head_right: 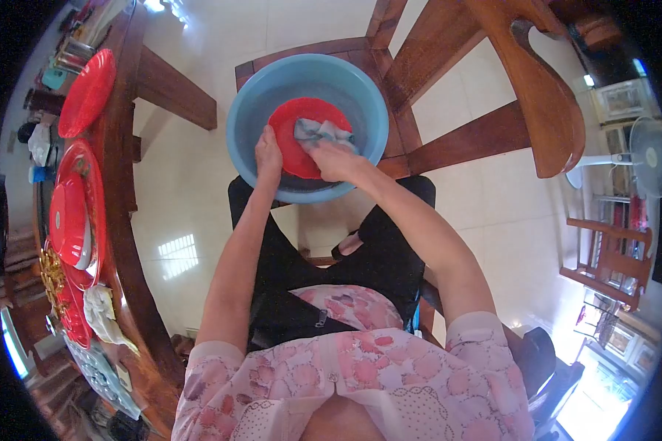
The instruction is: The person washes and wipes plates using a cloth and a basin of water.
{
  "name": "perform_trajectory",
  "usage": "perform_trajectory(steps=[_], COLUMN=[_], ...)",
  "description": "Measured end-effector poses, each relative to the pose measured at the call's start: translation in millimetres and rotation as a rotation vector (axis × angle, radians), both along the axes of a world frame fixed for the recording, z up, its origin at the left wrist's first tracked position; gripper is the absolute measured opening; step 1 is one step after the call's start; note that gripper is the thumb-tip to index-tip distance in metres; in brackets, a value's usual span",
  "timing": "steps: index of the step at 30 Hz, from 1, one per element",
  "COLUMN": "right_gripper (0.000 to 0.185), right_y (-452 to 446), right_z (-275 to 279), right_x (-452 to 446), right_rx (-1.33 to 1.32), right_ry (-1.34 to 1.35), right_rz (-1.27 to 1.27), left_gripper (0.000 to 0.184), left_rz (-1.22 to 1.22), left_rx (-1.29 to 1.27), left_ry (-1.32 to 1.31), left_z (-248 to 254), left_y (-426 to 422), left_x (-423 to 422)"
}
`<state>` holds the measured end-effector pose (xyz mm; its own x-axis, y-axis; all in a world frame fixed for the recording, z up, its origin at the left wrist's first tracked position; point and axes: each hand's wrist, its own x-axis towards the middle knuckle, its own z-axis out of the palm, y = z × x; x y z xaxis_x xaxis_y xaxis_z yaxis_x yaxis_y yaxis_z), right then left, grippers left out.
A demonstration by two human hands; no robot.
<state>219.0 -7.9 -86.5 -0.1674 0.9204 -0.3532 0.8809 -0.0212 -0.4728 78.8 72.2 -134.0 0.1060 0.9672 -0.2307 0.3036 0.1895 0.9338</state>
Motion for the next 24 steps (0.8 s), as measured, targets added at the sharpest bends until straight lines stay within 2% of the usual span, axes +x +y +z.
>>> perform_trajectory(steps=[1,2,4,7,11,13,15,16,18,21,23,24], right_gripper=[0.04,0.04,0.039,0.03,0.033,0.024,0.024,0.024,0.023,0.023,0.021,0.021], right_y=[-1,-1,-1,-4,11,26,42,49,57,57,55,52], right_z=[-12,-22,-32,-37,-47,-58,-81,-89,-83,-74,-73,-71], right_x=[0,1,2,5,5,6,1,-2,-13,-31,-37,-36], right_rx=[0.026,0.031,0.407,0.469,0.469,0.474,0.531,0.586,0.58,0.565,0.633,0.631], right_ry=[-0.18,-0.178,-0.186,-0.261,-0.388,-0.27,-0.256,-0.243,-0.172,-0.015,0.183,0.179], right_rz=[-0.019,-0.022,-0.206,-0.138,-0.163,-0.296,-0.336,-0.37,-0.329,-0.247,-0.154,-0.155], left_gripper=[0.054,0.054,0.053,0.053,0.056,0.055,0.056,0.056,0.057,0.057,0.055,0.055], left_rz=[0.008,0.017,0.031,0.03,0.03,-0.014,-0.06,0.005,0.082,0.077,0.019,0.0], left_rx=[0.033,0.064,0.042,-0.004,0.02,0.004,-0.004,-0.284,-0.561,-0.566,-0.424,-0.377], left_ry=[0.08,0.16,0.129,0.105,0.032,-0.023,-0.086,-0.15,-0.214,-0.239,-0.223,-0.22], left_z=[4,7,9,9,-7,-14,-2,23,42,38,11,-2], left_y=[-2,-2,-3,-1,2,3,3,-2,-5,-4,3,6], left_x=[1,2,2,2,3,-2,0,3,5,3,0,-1])
